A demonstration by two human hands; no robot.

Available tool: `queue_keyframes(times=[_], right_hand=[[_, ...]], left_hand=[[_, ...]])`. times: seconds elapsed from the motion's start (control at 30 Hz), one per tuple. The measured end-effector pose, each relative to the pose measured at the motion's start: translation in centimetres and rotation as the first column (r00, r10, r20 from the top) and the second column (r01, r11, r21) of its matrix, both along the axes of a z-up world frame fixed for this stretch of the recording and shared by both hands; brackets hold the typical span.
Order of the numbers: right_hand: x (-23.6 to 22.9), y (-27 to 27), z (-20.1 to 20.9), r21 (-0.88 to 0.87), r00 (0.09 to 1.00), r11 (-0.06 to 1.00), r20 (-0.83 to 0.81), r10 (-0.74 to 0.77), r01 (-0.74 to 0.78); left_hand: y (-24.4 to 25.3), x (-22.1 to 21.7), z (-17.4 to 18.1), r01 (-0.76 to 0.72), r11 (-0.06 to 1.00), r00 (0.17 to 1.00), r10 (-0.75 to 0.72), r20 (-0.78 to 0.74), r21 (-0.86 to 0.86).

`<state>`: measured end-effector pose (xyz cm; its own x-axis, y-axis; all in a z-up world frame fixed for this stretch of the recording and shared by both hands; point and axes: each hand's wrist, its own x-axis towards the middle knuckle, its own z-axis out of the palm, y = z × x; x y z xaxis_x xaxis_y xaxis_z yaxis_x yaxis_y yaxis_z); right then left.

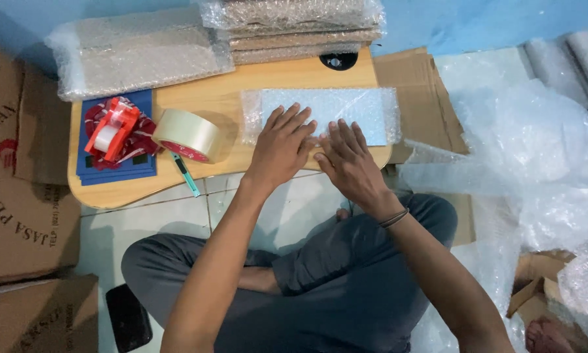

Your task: The person sits on the floor and wraps a rectangular mirror in bubble wrap. They wipe the mirror surface with a cloth, place it on a sheet of bubble wrap, fold the wrap around the mirror, and secure it with tape. The wrapped mirror is then placed on a stack of similar items.

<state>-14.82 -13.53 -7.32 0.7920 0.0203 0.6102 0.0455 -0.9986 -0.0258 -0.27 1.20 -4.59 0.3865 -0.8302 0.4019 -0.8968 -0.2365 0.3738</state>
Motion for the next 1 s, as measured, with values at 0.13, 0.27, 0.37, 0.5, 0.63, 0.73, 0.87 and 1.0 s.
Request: queue_keyframes(times=[0.13, 0.27, 0.37, 0.5, 0.63, 0.73, 0.87, 1.0], right_hand=[[0.0, -1.0, -2.4, 0.012, 0.997, 0.998, 0.053, 0.057, -0.058], [-1.1, -1.1, -1.9, 0.041, 0.986, 0.987, 0.073, 0.152, -0.156], [-1.1, -0.1, 0.0, 0.122, 0.979, 0.98, 0.143, 0.142, -0.16], [-0.6, -0.2, -0.9, 0.173, 0.961, 0.974, 0.259, 0.096, -0.144], [-0.6, 0.3, 0.1, 0.161, 0.954, 0.976, 0.283, 0.099, -0.149], [-0.7, 0.3, 1.0, 0.212, 0.962, 0.965, 0.256, 0.095, -0.152], [-1.1, 0.8, 2.2, 0.311, 0.946, 0.922, 0.292, 0.138, -0.231], [-1.0, 0.7, 1.7, 0.345, 0.922, 0.903, 0.367, 0.122, -0.257]], left_hand=[[0.0, 0.0, -0.4, -0.013, 1.0, 1.0, 0.013, -0.002, -0.023], [-0.2, 0.0, -1.0, -0.017, 0.999, 1.0, 0.017, 0.0, -0.027], [-0.2, -0.4, -1.0, -0.024, 1.0, 0.999, 0.025, 0.043, -0.01], [0.0, -1.1, -0.6, -0.01, 0.999, 0.98, 0.02, 0.198, -0.048], [2.7, -1.4, 2.5, 0.023, 0.968, 0.964, 0.044, 0.262, -0.249], [8.5, 0.1, 7.5, 0.076, 0.759, 0.984, 0.046, 0.17, -0.647], [18.0, 4.8, 10.2, -0.424, 0.742, 0.843, 0.533, 0.073, -0.519], [22.3, 10.0, 5.3, -0.741, 0.671, 0.667, 0.74, -0.086, 0.028]])
